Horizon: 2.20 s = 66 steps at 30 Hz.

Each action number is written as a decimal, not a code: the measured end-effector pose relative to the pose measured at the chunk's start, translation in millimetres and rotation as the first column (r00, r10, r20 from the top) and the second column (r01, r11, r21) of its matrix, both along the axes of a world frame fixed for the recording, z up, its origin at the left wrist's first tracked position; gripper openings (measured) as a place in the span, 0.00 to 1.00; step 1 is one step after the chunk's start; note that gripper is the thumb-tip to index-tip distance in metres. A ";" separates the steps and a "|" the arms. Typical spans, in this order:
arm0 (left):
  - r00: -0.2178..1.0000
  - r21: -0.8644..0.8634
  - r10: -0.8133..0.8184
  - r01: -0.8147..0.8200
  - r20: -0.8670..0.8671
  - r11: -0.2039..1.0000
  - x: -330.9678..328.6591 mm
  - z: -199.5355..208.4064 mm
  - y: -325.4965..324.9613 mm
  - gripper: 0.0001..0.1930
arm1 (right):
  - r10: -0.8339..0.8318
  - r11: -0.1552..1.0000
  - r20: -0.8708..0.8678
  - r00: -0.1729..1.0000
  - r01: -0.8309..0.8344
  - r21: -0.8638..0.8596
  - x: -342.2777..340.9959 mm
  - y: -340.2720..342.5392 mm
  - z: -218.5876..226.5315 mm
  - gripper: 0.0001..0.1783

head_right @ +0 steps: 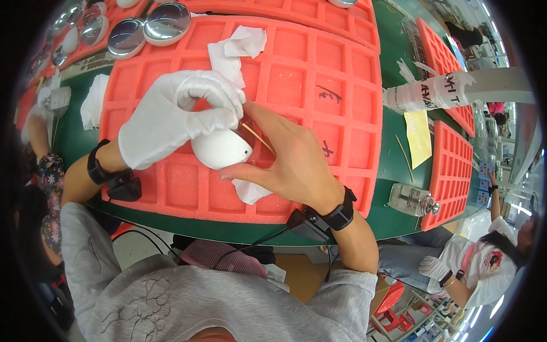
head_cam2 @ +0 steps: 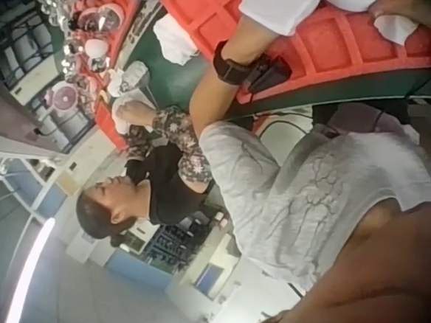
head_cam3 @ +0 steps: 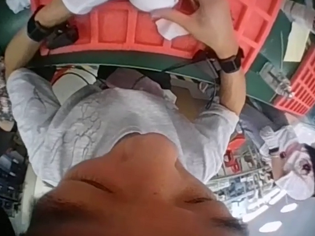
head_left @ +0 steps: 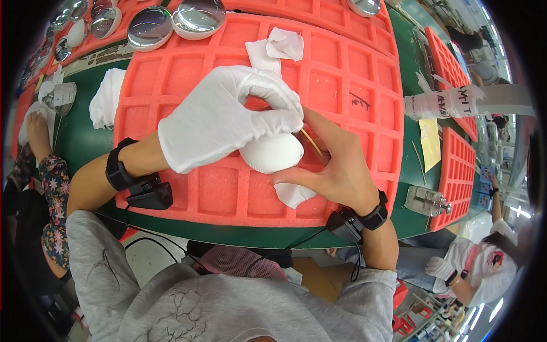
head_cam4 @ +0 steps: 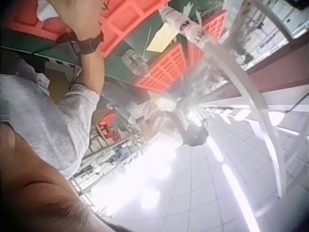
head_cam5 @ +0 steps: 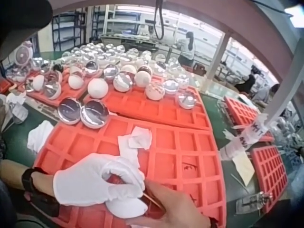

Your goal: The person wipes a white and red sphere with a cloth, scrapes the seam with a wooden stick, and places it into a red tray before repeating the process on another sphere.

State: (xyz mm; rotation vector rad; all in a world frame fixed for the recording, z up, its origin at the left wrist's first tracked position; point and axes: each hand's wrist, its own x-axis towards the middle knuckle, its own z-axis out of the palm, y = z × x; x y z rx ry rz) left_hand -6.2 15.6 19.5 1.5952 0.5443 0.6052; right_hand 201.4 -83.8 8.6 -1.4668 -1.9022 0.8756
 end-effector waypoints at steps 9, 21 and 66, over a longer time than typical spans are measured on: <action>0.999 -0.260 -0.006 -0.007 -0.049 0.966 -3.3 11.7 4.4 0.05 | 0.011 1.000 0.033 0.999 -0.011 0.022 1.6 0.7 -1.6 0.54; 0.993 -0.044 0.114 -0.114 -0.017 0.992 -5.1 -3.1 18.0 0.08 | 0.062 0.993 0.006 0.998 -0.062 0.104 6.2 4.8 -3.0 0.52; 0.923 0.573 -0.252 0.378 -0.290 0.727 -3.2 -10.4 5.1 0.41 | -0.113 0.984 -0.736 0.667 0.177 0.010 28.4 0.7 15.9 0.20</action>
